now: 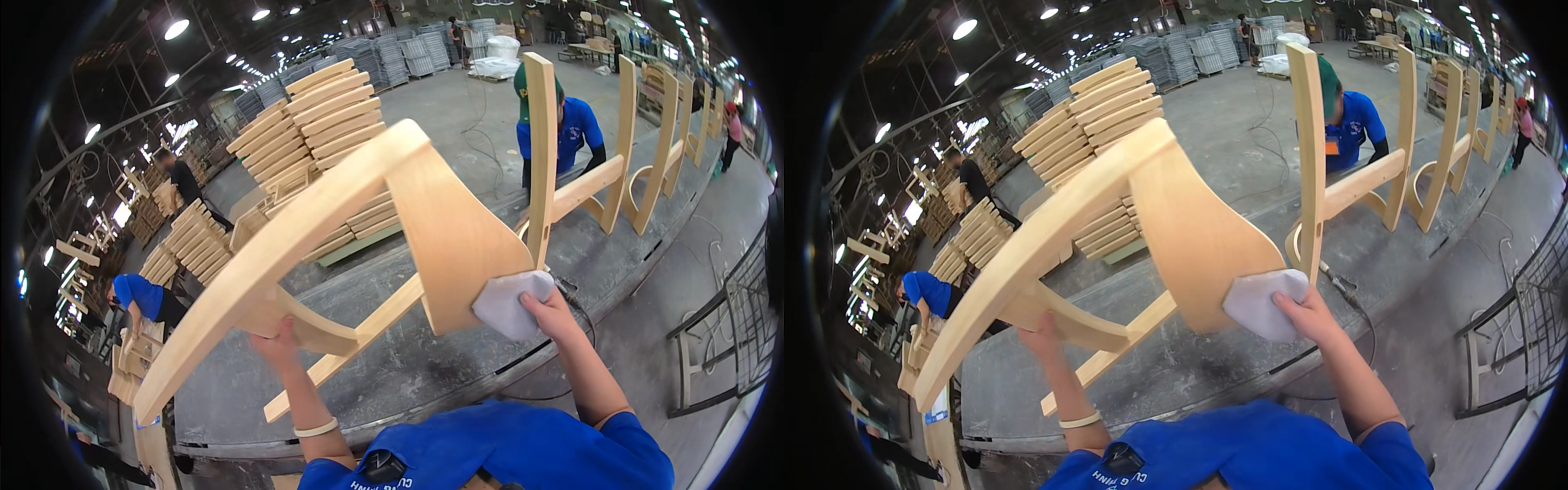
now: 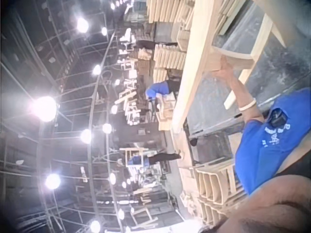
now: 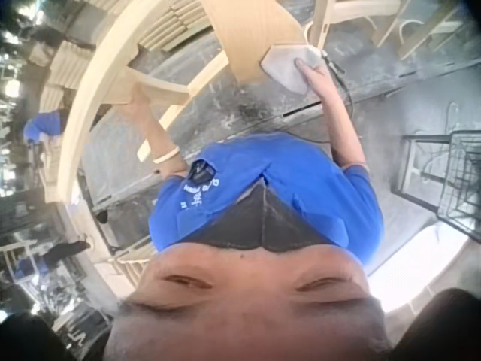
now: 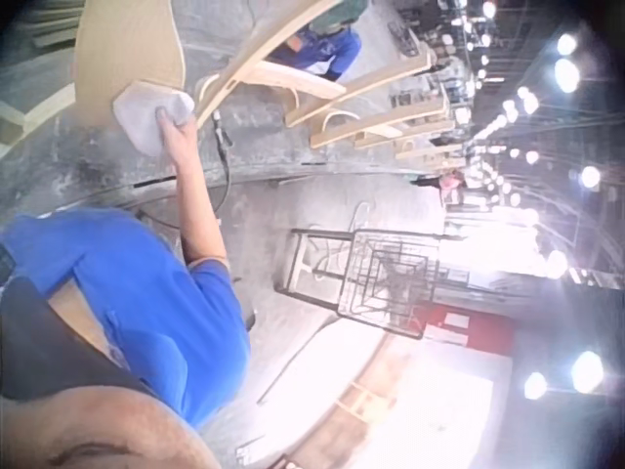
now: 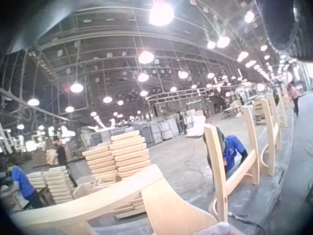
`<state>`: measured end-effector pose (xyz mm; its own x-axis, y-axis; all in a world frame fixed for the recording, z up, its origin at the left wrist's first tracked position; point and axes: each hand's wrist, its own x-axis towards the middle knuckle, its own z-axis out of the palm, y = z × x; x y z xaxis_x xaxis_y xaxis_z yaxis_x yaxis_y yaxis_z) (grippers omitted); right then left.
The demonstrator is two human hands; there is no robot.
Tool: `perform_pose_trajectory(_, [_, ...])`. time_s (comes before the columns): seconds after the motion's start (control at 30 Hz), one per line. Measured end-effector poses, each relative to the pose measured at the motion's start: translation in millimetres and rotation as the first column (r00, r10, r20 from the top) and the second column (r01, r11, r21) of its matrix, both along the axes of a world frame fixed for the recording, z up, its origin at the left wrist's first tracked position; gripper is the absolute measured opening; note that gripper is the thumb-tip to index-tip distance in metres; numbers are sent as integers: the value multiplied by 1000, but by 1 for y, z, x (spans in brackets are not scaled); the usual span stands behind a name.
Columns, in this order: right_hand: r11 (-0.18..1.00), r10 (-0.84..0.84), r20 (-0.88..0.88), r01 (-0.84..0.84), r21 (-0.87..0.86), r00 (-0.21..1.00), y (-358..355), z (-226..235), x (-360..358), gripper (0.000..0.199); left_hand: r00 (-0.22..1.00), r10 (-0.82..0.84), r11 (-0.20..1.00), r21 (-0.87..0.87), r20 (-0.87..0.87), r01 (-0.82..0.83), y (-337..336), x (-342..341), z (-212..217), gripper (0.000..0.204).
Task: The person sands the surfaces of wooden chair frames using a sanding block. They rotate the chairs to reach different sides and stack finished chairs on a nearby pile.
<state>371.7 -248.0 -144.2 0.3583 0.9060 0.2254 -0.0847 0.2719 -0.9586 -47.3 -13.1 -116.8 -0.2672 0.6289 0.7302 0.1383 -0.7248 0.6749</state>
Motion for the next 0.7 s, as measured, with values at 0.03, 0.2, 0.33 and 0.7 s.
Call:
perform_pose_trajectory(0.03, [1000,-21,75,21,-5,997,-2,-4,-1,29,1000,-29,1000,4,12,29,4,-2,-11,56])
perform_pose_trajectory(0.2, [976,-109,155,135,-169,982,-26,-42,-10,30,988,-133,989,-54,83,138,22,-1,-70,59])
perform_pose_trajectory(0.33, [962,-173,189,207,-177,967,-47,-67,-28,33,965,-221,973,-41,143,229,25,12,-96,49])
perform_pose_trajectory(0.7, [896,8,290,122,-427,957,-85,-98,-45,30,985,-153,969,-186,75,165,-13,-3,-127,31])
